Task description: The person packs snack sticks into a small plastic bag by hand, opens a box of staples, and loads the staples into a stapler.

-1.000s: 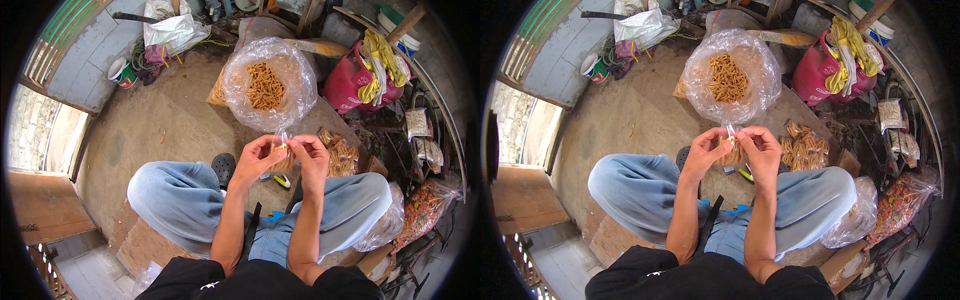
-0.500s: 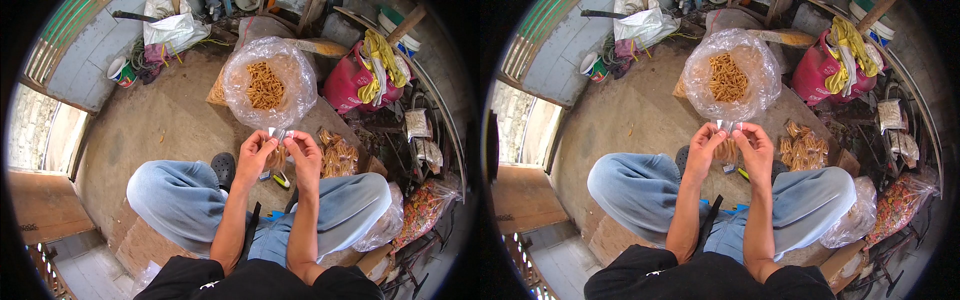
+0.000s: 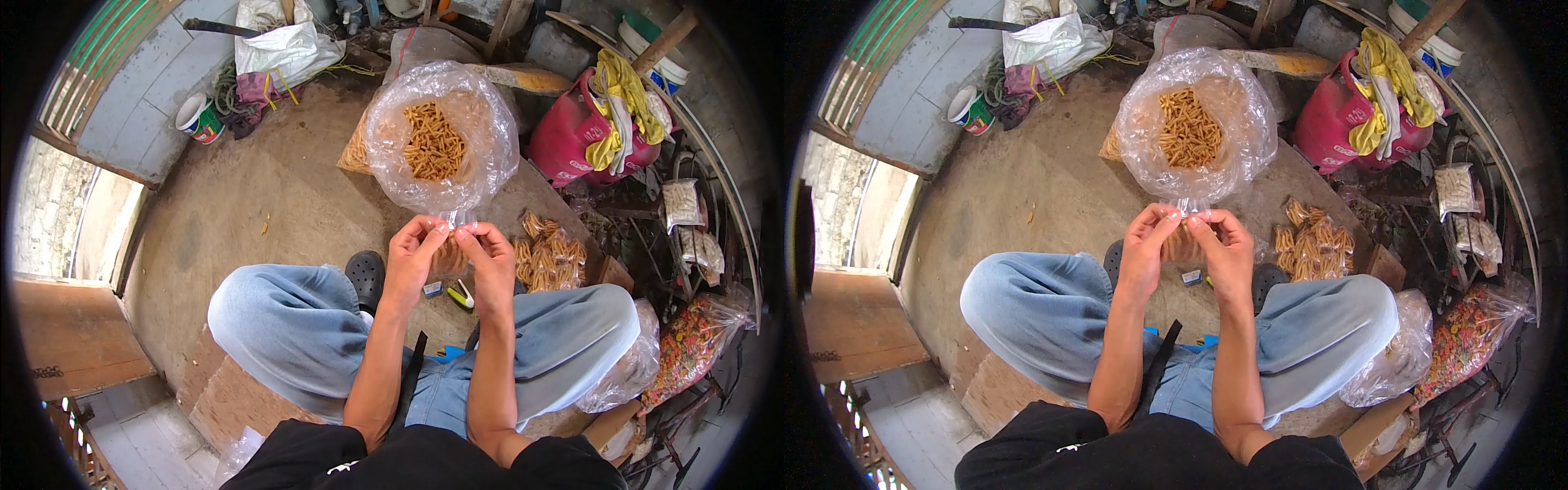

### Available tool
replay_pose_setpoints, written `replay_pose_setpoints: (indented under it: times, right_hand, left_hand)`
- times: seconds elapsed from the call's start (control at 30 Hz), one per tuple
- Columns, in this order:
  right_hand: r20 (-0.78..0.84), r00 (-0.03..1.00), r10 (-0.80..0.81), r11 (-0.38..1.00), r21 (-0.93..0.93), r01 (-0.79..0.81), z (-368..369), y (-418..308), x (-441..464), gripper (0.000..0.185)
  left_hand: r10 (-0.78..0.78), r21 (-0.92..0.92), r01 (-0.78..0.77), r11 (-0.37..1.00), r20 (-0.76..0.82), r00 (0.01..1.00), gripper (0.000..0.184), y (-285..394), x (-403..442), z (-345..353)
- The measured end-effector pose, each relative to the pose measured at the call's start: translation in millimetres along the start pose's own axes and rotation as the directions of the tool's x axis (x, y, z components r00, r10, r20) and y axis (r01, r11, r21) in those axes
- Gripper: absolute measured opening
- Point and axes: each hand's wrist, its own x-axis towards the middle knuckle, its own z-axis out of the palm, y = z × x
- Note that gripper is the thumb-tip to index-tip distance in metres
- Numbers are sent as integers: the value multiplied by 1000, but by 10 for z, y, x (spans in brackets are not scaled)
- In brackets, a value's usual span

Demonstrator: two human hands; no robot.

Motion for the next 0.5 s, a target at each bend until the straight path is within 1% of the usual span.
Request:
replay_pose_setpoints:
  times: [0.03,0.1,0.13,0.2,0.3,0.33,0.4,0.5]
  right_hand:
    - [0,1000,0,1000,0,0,3,-2,2,9]
    - [0,1000,-22,1000,3,22,17,-15,8,12]
    - [1,1000,-22,1000,3,22,29,-40,-2,12]
    - [55,998,30,999,-35,-28,57,-104,-32,14]
    - [70,997,17,996,-85,-11,-20,-17,-1,15]
    - [70,997,17,996,-85,-11,-29,-9,0,15]
    - [66,998,17,1000,-19,-16,-33,-7,0,13]
    - [59,998,20,1000,-15,-19,-40,-10,5,10]
  left_hand:
    - [0,0,0,1000,0,1000,6,6,-3,11]
    - [28,83,-25,996,-38,999,6,25,-11,40]
    - [29,82,-25,996,-38,999,6,29,-14,53]
    - [25,90,-18,996,-69,997,7,33,-18,73]
    - [55,143,-43,989,-87,995,8,36,-20,79]
    - [56,143,-43,989,-87,995,8,31,-21,71]
    - [55,153,-39,987,-99,994,10,9,-21,43]
    - [60,148,-44,988,-102,993,11,3,-18,35]
